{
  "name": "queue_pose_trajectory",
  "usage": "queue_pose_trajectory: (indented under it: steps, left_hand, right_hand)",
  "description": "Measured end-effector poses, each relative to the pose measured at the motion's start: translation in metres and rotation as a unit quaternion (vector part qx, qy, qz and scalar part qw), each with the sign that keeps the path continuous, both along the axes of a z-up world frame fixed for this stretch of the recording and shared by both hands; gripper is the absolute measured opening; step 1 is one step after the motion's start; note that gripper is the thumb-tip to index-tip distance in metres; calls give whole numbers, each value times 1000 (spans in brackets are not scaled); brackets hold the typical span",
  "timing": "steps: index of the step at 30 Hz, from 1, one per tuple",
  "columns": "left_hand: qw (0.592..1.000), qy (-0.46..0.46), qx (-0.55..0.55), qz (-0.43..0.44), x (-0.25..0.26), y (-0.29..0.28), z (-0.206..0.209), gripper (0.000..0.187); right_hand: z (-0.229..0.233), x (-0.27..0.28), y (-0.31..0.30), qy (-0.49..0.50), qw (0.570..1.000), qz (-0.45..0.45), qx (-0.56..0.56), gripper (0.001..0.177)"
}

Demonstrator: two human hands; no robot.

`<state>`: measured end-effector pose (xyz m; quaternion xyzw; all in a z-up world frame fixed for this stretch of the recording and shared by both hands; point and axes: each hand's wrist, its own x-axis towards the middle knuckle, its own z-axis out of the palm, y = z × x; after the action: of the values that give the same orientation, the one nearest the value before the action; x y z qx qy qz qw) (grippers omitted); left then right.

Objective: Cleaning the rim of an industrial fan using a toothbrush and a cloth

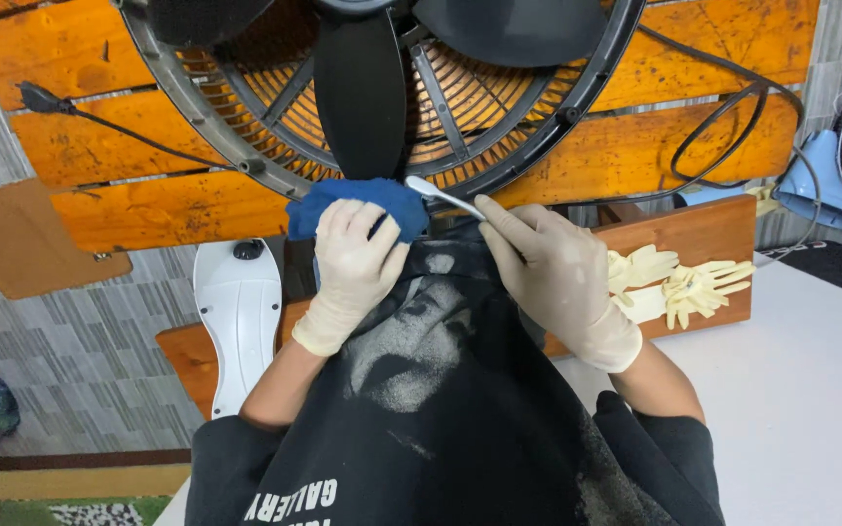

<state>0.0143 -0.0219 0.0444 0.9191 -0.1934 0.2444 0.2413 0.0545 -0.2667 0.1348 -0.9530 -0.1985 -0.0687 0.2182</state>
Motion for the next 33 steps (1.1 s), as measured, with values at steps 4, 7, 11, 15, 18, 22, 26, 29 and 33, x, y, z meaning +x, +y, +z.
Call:
queue_pose_trajectory:
  steps: [4, 7, 11, 15, 18, 22, 26, 29, 33]
  left_hand:
    - [994, -43, -91, -38, 17, -11, 16, 18]
    - [978, -68, -188, -52, 18, -10, 7, 21]
    - [969, -123, -209, 50, 9, -11, -6, 11]
    - [962, -129, -218, 105, 7, -19, -9, 10]
    - [960, -135, -213, 123, 6, -21, -11, 9]
    - [960, -117, -228, 110, 3, -21, -5, 16]
    - [957, -116, -250, 93, 11, -21, 2, 18]
    - [952, -106, -274, 85, 10, -19, 6, 16]
    - [929, -1, -351, 114, -15, -11, -4, 18]
  right_hand:
    - [14, -1, -3, 14, 1000, 3, 2, 23]
    - [22, -2, -6, 55, 998, 22, 32, 26]
    - [12, -7, 0, 13, 999, 50, -8, 24]
    - [6, -8, 3, -54, 991, 74, -95, 34]
    - [4, -14, -8, -78, 989, 72, -100, 30]
    - [7, -12, -2, -90, 986, 79, -116, 28]
    - [10, -7, -5, -85, 987, 89, -104, 25]
    - [6, -6, 1, -87, 986, 90, -111, 25]
    - [5, 0, -19, -77, 988, 22, -130, 19]
